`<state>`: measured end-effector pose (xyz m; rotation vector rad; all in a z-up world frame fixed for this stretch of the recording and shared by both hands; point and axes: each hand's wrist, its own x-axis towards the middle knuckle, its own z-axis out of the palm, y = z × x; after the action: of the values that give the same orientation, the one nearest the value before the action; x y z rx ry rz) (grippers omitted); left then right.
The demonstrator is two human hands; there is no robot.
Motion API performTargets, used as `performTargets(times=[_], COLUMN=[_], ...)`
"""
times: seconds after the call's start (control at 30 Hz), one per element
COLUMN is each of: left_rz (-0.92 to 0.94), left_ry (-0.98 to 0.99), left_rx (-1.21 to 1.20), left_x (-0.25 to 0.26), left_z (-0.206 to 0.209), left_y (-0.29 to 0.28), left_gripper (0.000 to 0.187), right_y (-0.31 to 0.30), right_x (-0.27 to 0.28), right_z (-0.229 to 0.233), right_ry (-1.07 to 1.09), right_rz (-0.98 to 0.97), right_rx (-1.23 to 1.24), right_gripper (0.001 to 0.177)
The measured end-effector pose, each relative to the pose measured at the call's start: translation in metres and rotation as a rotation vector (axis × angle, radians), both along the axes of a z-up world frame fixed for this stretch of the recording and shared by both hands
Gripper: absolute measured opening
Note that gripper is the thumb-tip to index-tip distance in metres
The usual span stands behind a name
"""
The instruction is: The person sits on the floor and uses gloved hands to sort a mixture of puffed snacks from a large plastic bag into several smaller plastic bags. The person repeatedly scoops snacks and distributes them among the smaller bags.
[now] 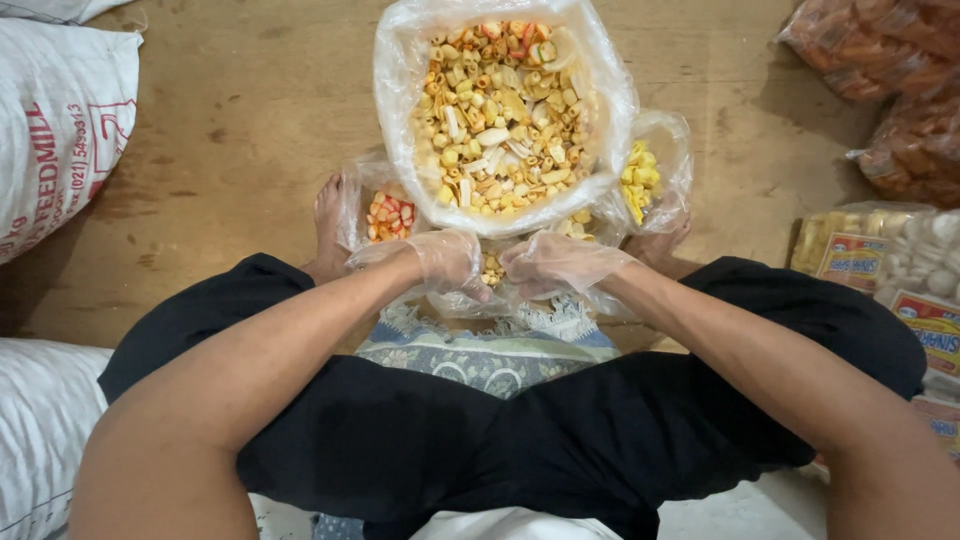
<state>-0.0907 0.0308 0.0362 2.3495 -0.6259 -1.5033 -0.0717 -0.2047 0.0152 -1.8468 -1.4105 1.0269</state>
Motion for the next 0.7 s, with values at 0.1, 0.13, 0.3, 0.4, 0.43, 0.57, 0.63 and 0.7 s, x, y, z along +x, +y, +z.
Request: performTargets(times=[0.1, 0.13, 0.3, 0.4, 0.43, 0.57, 0.63, 0.7], left_rz=[-0.038, -0.063, -0.064, -0.030, 0.119, 0.718, 0.602, 0.467], left_ry=[-0.007, -0.018, -0.038, -0.213, -0.186, -0.070, -0.163, -0.258], left_rx=[-0.040, -0.029, 0.001, -0.102, -0.234, -0.768, -0.367, 0.022], left_x=[0.000, -0.001, 0.015, 0.043, 0.055, 0.093, 0.098, 0.109], left_z=[0.002, 0.003, 0.042, 0.030, 0.026, 0.015, 0.076, 0.036], left_y=[-0.002, -0.003, -0.012, -0.002, 0.007, 0.038, 0.012, 0.008], left_gripper=[0.048, 0.049, 0.057, 0.045, 0.036, 0.035, 0.019, 0.022], right_y=[0.012, 0.024, 0.048, 0.058, 0.062, 0.069, 0.070, 0.067], right_x=[-0.001, -0.002, 0.000, 0.018, 0.022, 0.044, 0.051, 0.055], right_z=[0.042, 0.086, 0.132, 0.188, 0.207, 0.242, 0.250, 0.259], right_ry=[-0.132, 0.149, 0.238, 0.132, 0.052, -0.029, -0.008, 0.006], right_rz=[0.097, -0.099, -0.201, -0.204, -0.209, -0.325, -0.419, -0.517], right_rx=[0.117, -0.182, -0.653, -0.704, -0.743, -0.799, -0.811, -0.826], right_gripper=[0.026, 0.026, 0.038, 0.043, 0.046, 0.047, 0.048, 0.049])
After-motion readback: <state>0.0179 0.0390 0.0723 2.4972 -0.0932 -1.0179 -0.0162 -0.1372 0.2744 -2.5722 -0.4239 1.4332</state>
